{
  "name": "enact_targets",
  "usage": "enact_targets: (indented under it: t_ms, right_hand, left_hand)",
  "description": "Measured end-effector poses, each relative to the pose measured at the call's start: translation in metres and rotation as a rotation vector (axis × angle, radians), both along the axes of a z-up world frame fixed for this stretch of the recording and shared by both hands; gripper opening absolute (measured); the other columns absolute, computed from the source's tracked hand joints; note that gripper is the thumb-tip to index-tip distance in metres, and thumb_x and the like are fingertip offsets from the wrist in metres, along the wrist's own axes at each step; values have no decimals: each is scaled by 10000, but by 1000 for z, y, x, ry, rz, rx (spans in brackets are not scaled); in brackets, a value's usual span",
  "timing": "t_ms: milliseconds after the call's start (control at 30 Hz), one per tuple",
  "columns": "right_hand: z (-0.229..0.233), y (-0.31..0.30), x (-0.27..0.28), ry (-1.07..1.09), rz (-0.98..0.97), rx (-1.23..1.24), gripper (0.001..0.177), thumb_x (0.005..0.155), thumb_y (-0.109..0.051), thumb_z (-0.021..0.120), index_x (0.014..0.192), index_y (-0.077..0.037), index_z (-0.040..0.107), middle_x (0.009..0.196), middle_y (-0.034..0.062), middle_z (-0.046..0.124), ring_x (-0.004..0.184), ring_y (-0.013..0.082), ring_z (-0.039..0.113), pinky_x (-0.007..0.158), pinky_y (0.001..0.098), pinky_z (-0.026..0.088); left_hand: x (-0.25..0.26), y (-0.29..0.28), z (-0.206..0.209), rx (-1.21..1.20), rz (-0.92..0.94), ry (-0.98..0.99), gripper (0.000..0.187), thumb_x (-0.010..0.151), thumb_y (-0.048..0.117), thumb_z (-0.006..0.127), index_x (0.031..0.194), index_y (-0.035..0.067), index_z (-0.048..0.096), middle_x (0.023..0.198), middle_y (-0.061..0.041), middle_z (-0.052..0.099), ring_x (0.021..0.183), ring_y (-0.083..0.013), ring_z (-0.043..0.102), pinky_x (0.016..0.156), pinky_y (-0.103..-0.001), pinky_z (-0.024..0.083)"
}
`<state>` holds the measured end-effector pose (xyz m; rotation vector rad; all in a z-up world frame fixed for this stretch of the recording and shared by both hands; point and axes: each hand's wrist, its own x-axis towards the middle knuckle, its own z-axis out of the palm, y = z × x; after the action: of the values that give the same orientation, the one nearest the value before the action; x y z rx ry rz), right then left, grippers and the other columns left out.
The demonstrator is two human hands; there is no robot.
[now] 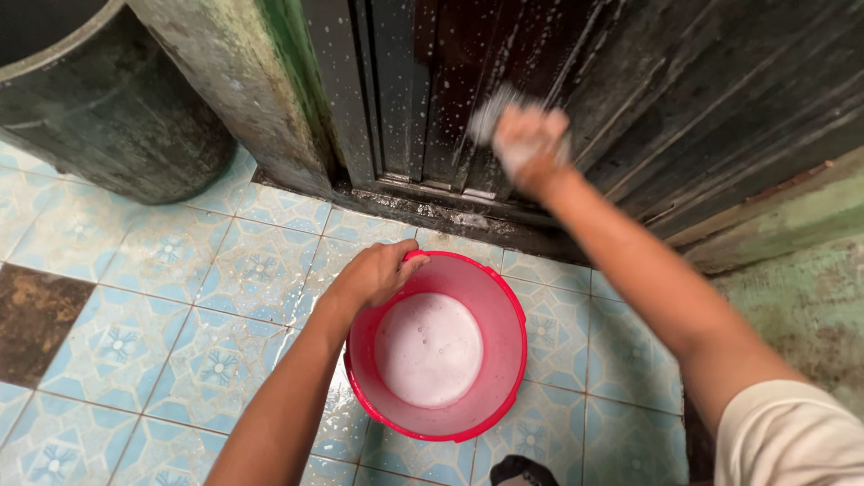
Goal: The person scrubs a dark wooden door with soapy water using a metal scourer, repeatedly dipping the scourer into a red bucket of suds.
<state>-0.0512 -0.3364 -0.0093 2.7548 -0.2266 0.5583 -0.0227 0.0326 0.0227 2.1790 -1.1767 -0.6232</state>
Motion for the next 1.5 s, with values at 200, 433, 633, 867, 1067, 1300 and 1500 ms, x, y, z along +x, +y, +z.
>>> enact_targets:
  t_ms: [200, 433, 633, 867, 1067, 1300, 1500]
  right_hand:
    - [-85, 33, -36, -220, 672, -197, 260, 921, -190, 511, 1152, -108, 601, 1145, 59, 670, 988, 207, 653, 814, 390, 548]
    - [37, 45, -25, -556, 452, -249, 300, 988, -108, 699, 1285, -124, 657, 1039, 41, 637, 825, 197, 649, 633, 362, 460]
    - [-27, 54, -16, 64, 247, 544, 270, 1093, -165, 491, 1209, -186, 734, 1034, -32, 714, 782, 133, 647, 710, 274, 525]
    - [-63, 61, -58, -58, 473, -250, 440, 860, -144, 614, 1283, -37, 671, 1309, 63, 619, 1107, 203, 573, 943, 339, 468]
    - [-55, 55, -75, 142, 385, -245, 214, 841, -132, 617, 1043, -87, 670, 1159, 91, 617, 1085, 234, 586, 965, 345, 469]
    - [-71, 64, -40, -76, 455, -103, 199, 872, -130, 619, 1047, -46, 663, 1064, 110, 632, 1024, 244, 607, 946, 362, 474]
    - [-68, 52, -57, 1, 483, -173, 388, 882, -103, 616, 1249, 1, 686, 1061, 72, 628, 1021, 214, 601, 904, 342, 472]
  left_hand:
    - [3, 0, -3, -29, -5, -19, 398, 1000, 445, 547, 1047, 73, 682, 821, -224, 718, 851, -449, 677, 783, -532, 511]
    - [3, -1, -7, -30, -2, -17, 399, 989, 452, 553, 1062, 77, 668, 826, -230, 709, 846, -461, 655, 762, -542, 495]
    - [4, -4, -9, 21, 5, 19, 411, 989, 470, 548, 1018, 75, 659, 807, -225, 702, 824, -453, 662, 744, -537, 501]
    - [3, -2, -9, -21, -1, -1, 392, 981, 460, 550, 1013, 92, 682, 801, -211, 714, 814, -438, 678, 744, -526, 516]
    - [-3, -1, -3, 40, 18, 5, 399, 992, 469, 546, 1027, 95, 680, 796, -206, 714, 796, -428, 681, 745, -518, 519]
    - [-3, -2, -2, 31, 22, -6, 388, 986, 461, 559, 1034, 98, 685, 806, -218, 715, 804, -437, 679, 747, -520, 519]
    - [-2, -2, -6, -17, 16, -46, 381, 987, 444, 573, 1028, 82, 683, 829, -232, 710, 824, -455, 666, 738, -536, 511]
